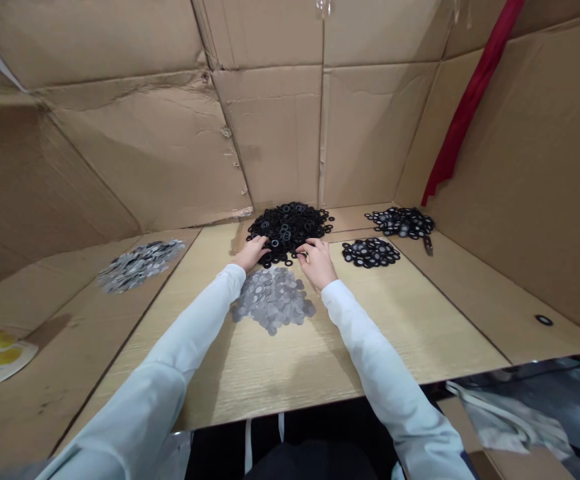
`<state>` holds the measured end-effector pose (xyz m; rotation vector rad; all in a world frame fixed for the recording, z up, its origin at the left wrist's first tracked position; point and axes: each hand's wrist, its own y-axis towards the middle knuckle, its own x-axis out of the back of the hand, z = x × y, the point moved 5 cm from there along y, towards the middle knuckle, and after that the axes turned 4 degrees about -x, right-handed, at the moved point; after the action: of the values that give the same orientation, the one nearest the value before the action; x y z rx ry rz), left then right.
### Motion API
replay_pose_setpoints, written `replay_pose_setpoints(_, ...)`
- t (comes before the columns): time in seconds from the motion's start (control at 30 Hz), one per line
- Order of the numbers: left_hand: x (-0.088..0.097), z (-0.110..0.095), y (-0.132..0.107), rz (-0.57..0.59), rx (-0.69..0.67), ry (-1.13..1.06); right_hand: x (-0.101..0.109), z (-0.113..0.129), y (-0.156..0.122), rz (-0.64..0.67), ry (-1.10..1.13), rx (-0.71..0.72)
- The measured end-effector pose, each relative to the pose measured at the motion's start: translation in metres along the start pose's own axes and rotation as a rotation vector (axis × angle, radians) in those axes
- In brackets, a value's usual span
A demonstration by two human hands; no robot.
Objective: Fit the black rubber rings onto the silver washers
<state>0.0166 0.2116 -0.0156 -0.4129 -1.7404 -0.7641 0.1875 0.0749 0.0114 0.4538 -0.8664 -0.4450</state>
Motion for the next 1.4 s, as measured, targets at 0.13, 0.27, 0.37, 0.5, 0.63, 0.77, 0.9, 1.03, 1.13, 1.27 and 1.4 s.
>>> replay_pose_setpoints(0.13,0.003,-0.009,0.001,0.142,-0.041,0.137,-0.001,0.001,0.000,0.017,0.004,-0.007)
replay_pose_setpoints(0.27,0.006,-0.012,0.005,0.181,-0.092,0.122,-0.002,0.000,0.000,0.039,0.003,-0.013)
replay_pose_setpoints(0.37,0.004,-0.015,0.005,0.138,-0.131,0.048,-0.005,-0.001,0.000,0.053,-0.003,-0.007)
replay_pose_setpoints(0.5,0.001,-0.011,0.004,0.015,-0.046,-0.077,-0.009,-0.003,-0.001,0.067,-0.001,0.007)
replay_pose_setpoints(0.63,0.018,0.002,0.004,-0.242,0.130,-0.274,-0.009,-0.005,-0.002,0.089,0.011,0.000)
replay_pose_setpoints(0.77,0.041,-0.001,-0.010,-0.467,0.283,-0.663,-0.008,0.009,-0.006,0.162,0.130,0.067)
replay_pose_setpoints(0.9,0.050,-0.040,-0.042,-0.485,0.337,-1.043,-0.006,0.039,-0.012,0.177,0.301,0.160)
replay_pose_setpoints(1.03,0.043,-0.084,-0.072,-0.420,0.401,-1.382,-0.012,0.067,-0.018,0.221,0.327,0.220)
replay_pose_setpoints(1.13,0.039,-0.094,-0.086,-0.513,0.510,-1.411,-0.019,0.075,-0.021,0.217,0.272,0.211)
replay_pose_setpoints(1.27,0.029,-0.093,-0.090,-0.482,0.594,-1.487,-0.026,0.072,-0.023,0.255,0.215,0.171)
replay_pose_setpoints(1.4,0.024,-0.090,-0.091,-0.442,0.586,-1.498,-0.028,0.072,-0.025,0.271,0.241,0.180)
